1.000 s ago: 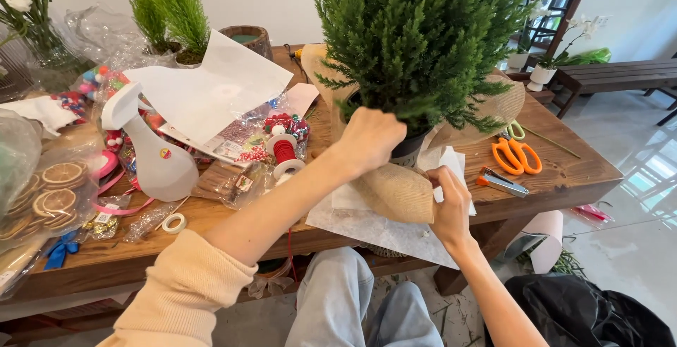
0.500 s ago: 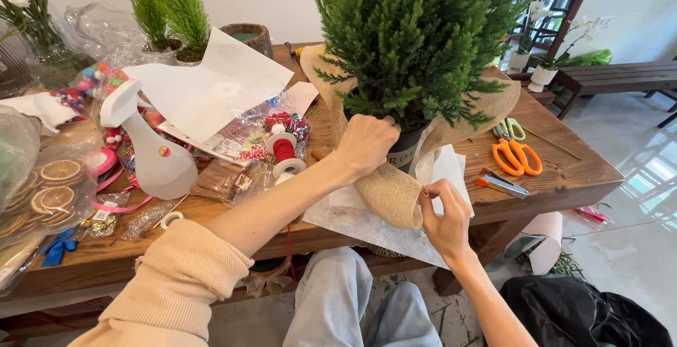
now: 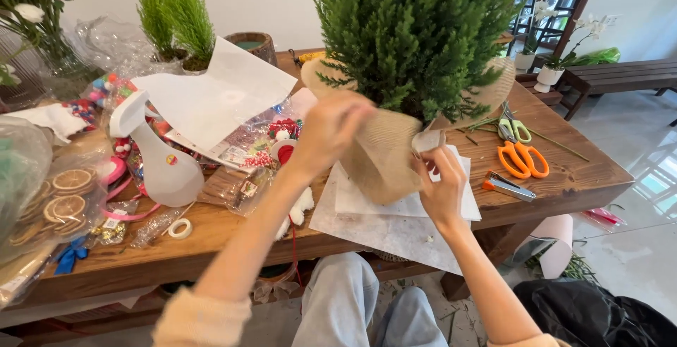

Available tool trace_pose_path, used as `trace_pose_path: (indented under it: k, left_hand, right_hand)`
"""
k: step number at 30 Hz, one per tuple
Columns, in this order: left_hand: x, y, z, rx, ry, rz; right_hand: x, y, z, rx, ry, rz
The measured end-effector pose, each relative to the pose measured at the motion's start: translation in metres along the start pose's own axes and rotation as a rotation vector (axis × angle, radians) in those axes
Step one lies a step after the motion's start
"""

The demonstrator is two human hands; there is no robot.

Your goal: The person wraps a potted evergreen plant with burlap fabric, folding the material around the pot and securing it with a stapler. The person repeatedly adjusts the fabric and staples it in place to create a finished wrap.

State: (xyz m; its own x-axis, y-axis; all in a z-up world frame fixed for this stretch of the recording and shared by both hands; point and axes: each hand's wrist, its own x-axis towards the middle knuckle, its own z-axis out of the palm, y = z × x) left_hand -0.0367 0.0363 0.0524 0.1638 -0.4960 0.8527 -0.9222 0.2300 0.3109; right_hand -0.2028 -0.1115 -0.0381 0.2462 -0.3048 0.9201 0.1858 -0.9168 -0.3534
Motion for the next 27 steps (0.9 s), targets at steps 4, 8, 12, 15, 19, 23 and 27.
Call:
trace_pose_path:
  k: [4,8,12,15,19,23,27]
  left_hand:
    - [-0.043,0.023,-0.029,0.015,0.398,-0.109]
    - [-0.090,0.007,0.004,-0.112,0.147,-0.481]
    - [-0.087,0.001,0.030,-0.267,-0.052,-0.825]
    - [-0.075,-0.018,0.045,-0.460,0.011,-0.783]
    - [-0.065,-0.022,0.054,-0.468,0.011,-0.727]
    - [-0.068,-0.036,0.062,-0.337,0.175,-0.744]
    - [-0.078,-0.053,0.075,-0.226,0.320,-0.666]
  right_hand:
    - [0.007,0.008,0.013,0.005,0.005,0.026]
    - [0.004,0.018,0.017,-0.002,-0.033,0.112]
    - [0.005,0.007,0.015,-0.046,-0.051,0.112]
    - [0.006,0.010,0.016,-0.101,-0.110,0.051]
    - [-0.002,0.025,0.023,-0.249,-0.209,0.006]
    - [0.002,0.017,0.022,-0.216,-0.237,-0.037]
    - [-0.023,0.078,0.040,-0.209,-0.252,-0.029]
